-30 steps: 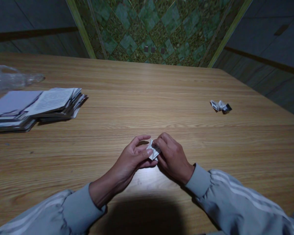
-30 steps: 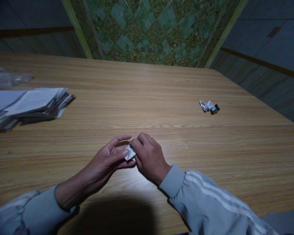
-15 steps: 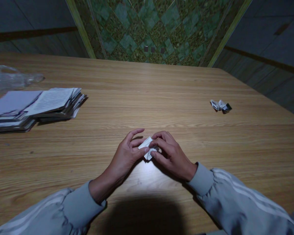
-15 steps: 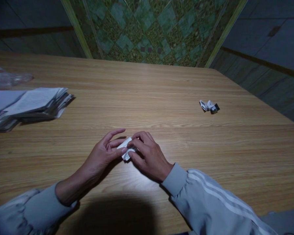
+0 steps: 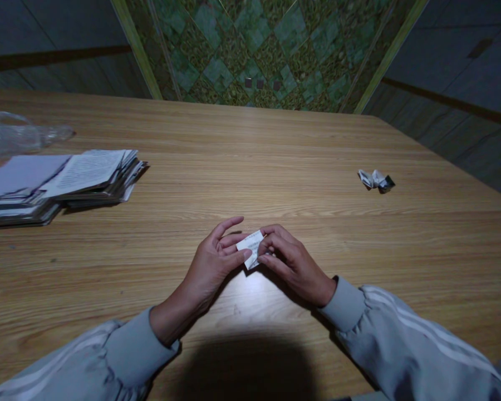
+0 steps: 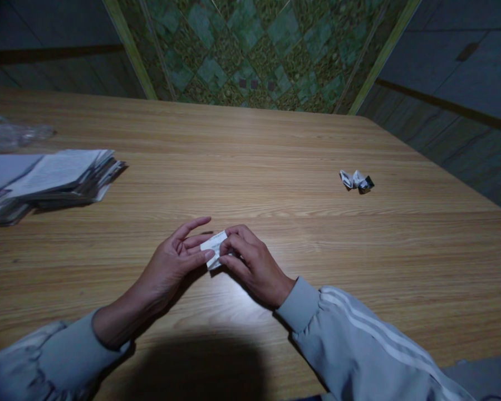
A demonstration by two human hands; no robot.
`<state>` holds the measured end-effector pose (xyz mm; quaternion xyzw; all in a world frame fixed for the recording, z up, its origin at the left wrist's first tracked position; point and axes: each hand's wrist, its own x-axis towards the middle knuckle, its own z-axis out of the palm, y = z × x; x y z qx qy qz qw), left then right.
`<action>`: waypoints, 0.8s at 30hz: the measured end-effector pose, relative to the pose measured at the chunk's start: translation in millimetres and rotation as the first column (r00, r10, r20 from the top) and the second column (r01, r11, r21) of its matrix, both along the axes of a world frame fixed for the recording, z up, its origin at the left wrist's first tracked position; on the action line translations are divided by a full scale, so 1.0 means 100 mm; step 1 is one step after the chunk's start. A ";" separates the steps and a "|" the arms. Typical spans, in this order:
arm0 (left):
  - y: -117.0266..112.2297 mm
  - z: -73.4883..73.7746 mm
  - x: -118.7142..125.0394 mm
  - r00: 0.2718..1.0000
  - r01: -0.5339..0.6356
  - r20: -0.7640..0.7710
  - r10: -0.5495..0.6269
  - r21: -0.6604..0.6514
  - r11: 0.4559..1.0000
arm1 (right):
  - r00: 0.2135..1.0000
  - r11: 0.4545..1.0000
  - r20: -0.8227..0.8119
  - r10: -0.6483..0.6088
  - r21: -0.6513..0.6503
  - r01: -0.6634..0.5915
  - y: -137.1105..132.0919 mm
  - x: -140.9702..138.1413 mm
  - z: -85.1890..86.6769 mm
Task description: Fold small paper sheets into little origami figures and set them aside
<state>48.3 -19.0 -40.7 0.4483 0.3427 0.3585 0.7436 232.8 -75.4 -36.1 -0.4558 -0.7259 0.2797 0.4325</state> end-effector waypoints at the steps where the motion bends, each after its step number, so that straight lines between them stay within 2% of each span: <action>1: -0.01 0.00 0.00 1.000 -0.008 -0.006 0.008 0.019 1.000 | 1.000 1.000 -0.005 0.008 -0.002 -0.008 0.00 0.00 0.00; 5: -0.04 0.01 0.01 0.999 -0.028 -0.013 0.029 0.091 0.995 | 1.000 0.999 -0.021 0.011 -0.037 -0.011 0.00 -0.02 0.02; 10: -0.07 -0.04 0.04 0.998 -0.053 -0.002 0.055 0.197 0.979 | 0.990 0.989 -0.066 -0.122 -0.087 0.116 -0.01 -0.05 0.01; 13: -0.07 -0.05 0.05 0.998 -0.063 0.012 0.062 0.188 0.980 | 0.979 0.975 -0.109 -0.173 -0.156 0.155 -0.01 -0.05 -0.04; 16: -0.05 -0.05 0.04 0.998 -0.058 0.015 0.056 0.130 0.990 | 0.952 0.960 -0.237 -0.192 -0.249 0.131 0.00 -0.04 -0.09; 19: -0.03 -0.02 0.02 0.999 -0.021 -0.033 0.023 0.073 0.997 | 0.904 0.955 -0.378 -0.200 -0.282 0.093 0.01 -0.05 -0.11; 24: -0.02 0.01 0.01 0.992 0.046 -0.124 -0.034 0.090 0.995 | 0.847 0.957 -0.505 -0.166 -0.289 0.015 0.02 -0.06 -0.11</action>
